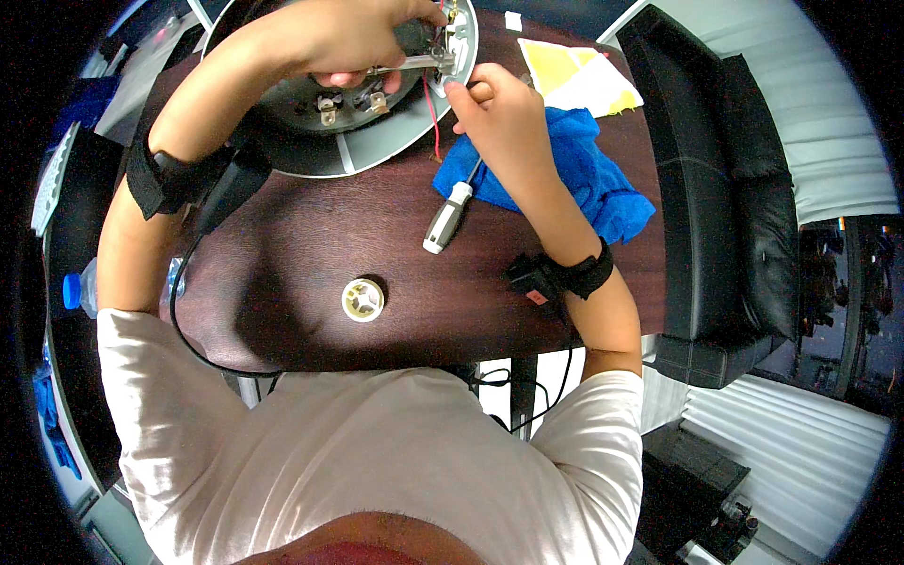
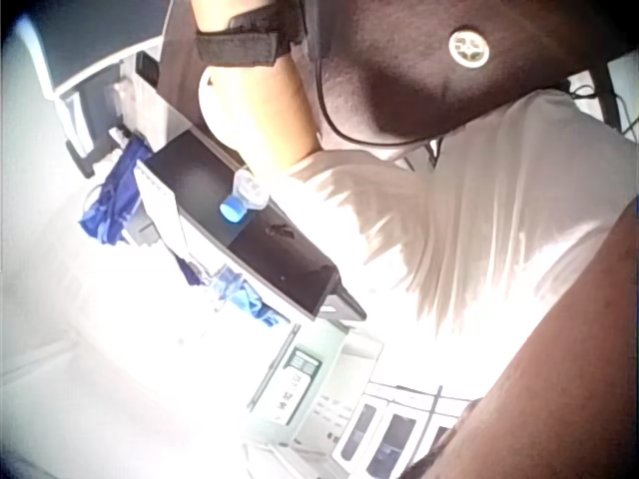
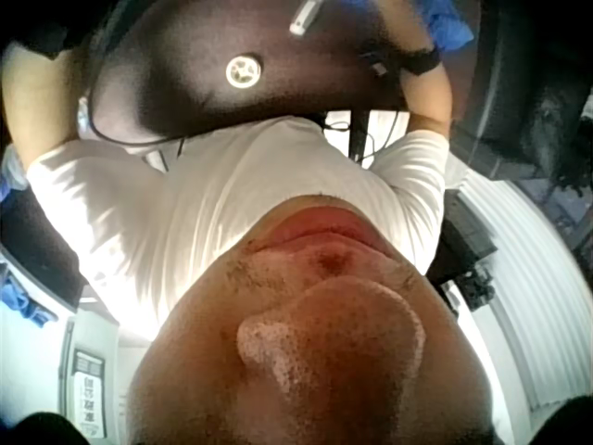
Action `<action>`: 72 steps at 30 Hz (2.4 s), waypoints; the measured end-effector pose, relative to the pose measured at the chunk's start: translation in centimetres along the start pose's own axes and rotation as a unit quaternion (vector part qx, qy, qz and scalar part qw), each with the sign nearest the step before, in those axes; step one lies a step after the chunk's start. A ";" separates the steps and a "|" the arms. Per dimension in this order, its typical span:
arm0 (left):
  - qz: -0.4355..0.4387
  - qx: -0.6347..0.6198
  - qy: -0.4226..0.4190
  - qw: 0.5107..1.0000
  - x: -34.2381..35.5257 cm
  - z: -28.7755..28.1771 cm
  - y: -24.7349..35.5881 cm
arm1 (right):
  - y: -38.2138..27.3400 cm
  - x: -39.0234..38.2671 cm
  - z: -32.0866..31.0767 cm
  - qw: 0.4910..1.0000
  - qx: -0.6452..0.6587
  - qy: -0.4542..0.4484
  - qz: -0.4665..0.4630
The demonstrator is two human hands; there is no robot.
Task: The person is repairing a white lamp by working on its internal wiring. They use a screwdriver to tighten connections and manipulate wires inside the lamp's base. The task involves careful handling of electrical components.
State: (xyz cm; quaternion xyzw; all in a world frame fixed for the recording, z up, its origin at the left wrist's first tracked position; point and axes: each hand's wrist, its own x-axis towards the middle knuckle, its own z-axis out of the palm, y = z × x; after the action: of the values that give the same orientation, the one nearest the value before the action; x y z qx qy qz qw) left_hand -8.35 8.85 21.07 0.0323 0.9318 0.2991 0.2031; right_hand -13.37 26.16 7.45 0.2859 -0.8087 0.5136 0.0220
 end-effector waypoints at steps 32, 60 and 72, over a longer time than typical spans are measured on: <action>0.016 -0.043 0.054 0.997 -1.2 0.1 -0.9 | -0.2 1.5 0.0 0.988 -0.106 -0.004 -0.109; 0.052 0.030 0.083 0.995 -1.4 0.6 -1.4 | 0.5 2.2 0.2 0.987 -0.145 -0.031 -0.067; 0.006 -0.057 0.077 0.995 -0.6 0.0 -1.8 | 1.1 3.3 -0.2 0.993 -0.079 -0.088 -0.008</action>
State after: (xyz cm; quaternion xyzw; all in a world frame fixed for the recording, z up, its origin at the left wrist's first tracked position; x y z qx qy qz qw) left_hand -7.71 7.26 20.24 0.0033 0.9257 0.3549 0.1308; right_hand -16.71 25.19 7.72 0.3336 -0.8432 0.4208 -0.0228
